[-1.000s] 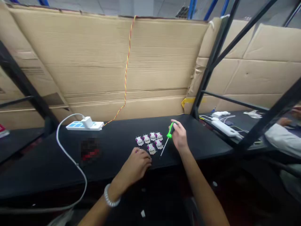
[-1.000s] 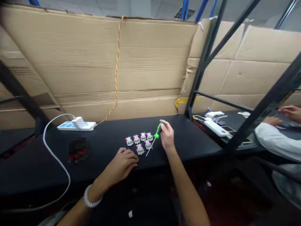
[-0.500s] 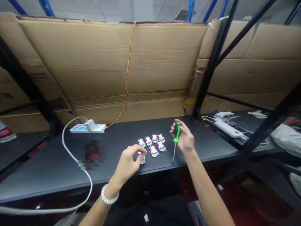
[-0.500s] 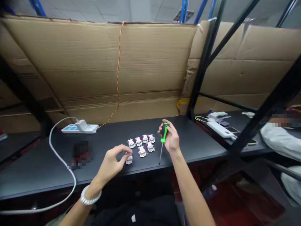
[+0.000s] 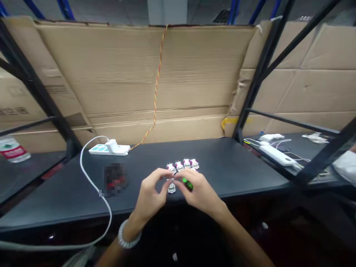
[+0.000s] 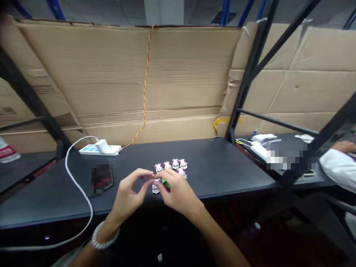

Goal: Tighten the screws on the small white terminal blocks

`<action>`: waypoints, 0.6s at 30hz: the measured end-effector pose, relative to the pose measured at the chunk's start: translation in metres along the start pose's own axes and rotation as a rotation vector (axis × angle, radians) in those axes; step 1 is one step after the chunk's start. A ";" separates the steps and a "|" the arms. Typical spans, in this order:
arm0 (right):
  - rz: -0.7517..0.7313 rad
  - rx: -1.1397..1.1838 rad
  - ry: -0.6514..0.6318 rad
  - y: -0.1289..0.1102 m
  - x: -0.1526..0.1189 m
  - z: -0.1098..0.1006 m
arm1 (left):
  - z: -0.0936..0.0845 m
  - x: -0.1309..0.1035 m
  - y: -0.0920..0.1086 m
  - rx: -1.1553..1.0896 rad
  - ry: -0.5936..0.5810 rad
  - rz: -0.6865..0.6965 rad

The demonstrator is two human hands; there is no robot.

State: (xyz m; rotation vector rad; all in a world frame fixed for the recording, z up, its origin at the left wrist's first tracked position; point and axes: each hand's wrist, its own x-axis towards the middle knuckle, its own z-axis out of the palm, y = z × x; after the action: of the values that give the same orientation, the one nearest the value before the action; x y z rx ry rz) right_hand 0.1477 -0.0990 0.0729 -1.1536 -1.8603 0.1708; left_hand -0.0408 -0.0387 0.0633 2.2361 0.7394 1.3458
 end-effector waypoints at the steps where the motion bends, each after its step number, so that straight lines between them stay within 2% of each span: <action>1: -0.032 -0.020 0.008 0.003 0.000 0.002 | 0.000 0.000 0.000 0.002 0.000 0.000; 10: -0.181 -0.250 0.105 0.009 -0.002 0.009 | -0.002 -0.001 -0.003 -0.088 -0.029 -0.100; 18: -0.258 -0.332 0.191 0.004 -0.002 0.010 | -0.006 0.007 -0.001 -0.428 -0.018 -0.337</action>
State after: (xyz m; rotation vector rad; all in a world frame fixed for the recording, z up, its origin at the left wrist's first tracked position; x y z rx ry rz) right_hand 0.1430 -0.0947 0.0637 -1.0905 -1.8876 -0.3943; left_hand -0.0439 -0.0329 0.0694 1.7015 0.7045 1.1843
